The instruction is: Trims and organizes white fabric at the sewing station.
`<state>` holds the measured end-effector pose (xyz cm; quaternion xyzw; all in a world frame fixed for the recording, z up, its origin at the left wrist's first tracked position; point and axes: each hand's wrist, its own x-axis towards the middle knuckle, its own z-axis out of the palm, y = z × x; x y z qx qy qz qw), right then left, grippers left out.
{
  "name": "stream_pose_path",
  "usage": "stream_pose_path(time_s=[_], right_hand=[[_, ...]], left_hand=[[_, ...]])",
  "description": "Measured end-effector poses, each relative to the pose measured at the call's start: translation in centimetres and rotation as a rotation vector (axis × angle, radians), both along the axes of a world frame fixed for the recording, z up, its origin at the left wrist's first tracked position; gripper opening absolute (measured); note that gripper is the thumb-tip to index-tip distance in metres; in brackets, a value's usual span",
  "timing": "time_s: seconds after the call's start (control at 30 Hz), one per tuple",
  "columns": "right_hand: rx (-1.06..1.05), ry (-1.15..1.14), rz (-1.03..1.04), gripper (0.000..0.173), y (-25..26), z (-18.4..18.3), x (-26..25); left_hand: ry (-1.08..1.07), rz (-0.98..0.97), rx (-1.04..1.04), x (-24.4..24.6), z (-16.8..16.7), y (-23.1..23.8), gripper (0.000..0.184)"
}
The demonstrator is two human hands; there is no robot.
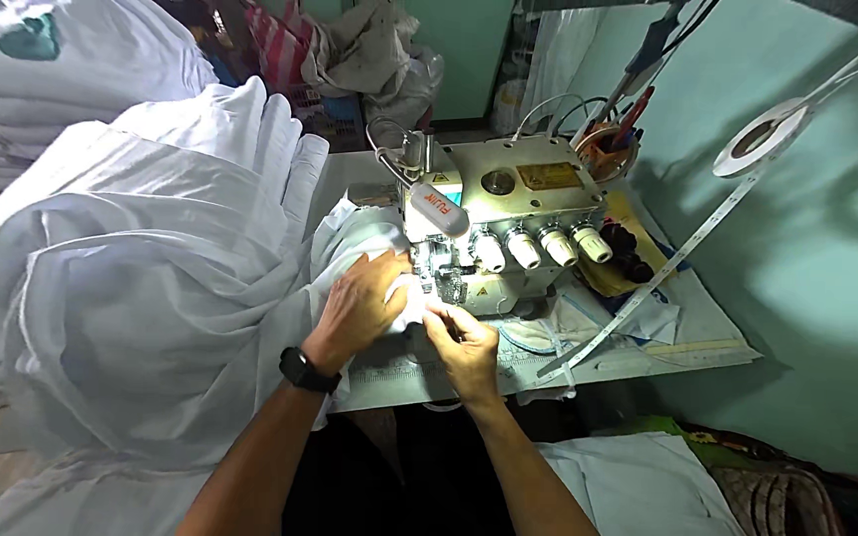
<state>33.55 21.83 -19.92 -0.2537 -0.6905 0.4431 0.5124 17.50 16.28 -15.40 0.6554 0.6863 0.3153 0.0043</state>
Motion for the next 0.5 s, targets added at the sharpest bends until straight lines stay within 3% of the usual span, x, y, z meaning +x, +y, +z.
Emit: stream_pose_path(time_s=[0.17, 0.23, 0.33, 0.43, 0.5], right_hand=[[0.183, -0.101, -0.113, 0.013, -1.0, -0.5, 0.5], [0.182, -0.087, -0.068, 0.014, -2.6, -2.8, 1.5], [0.236, -0.240, -0.057, 0.017, -4.1, -6.8, 3.2], [0.082, -0.282, 0.062, 0.030, -3.6, -5.4, 4.2], [0.046, -0.334, 0.138, 0.051, -1.9, -2.7, 4.4]], left_hand=[[-0.058, 0.048, -0.048, -2.5, 0.8, 2.9, 0.027], [-0.116, 0.101, -0.064, -3.6, 1.0, 4.0, 0.028], [-0.245, 0.263, -0.041, -4.7, 0.7, 5.1, 0.033], [-0.507, 0.448, -0.107, -3.7, 1.1, 3.7, 0.043], [-0.597, 0.498, -0.158, -1.6, 1.1, 1.1, 0.054]])
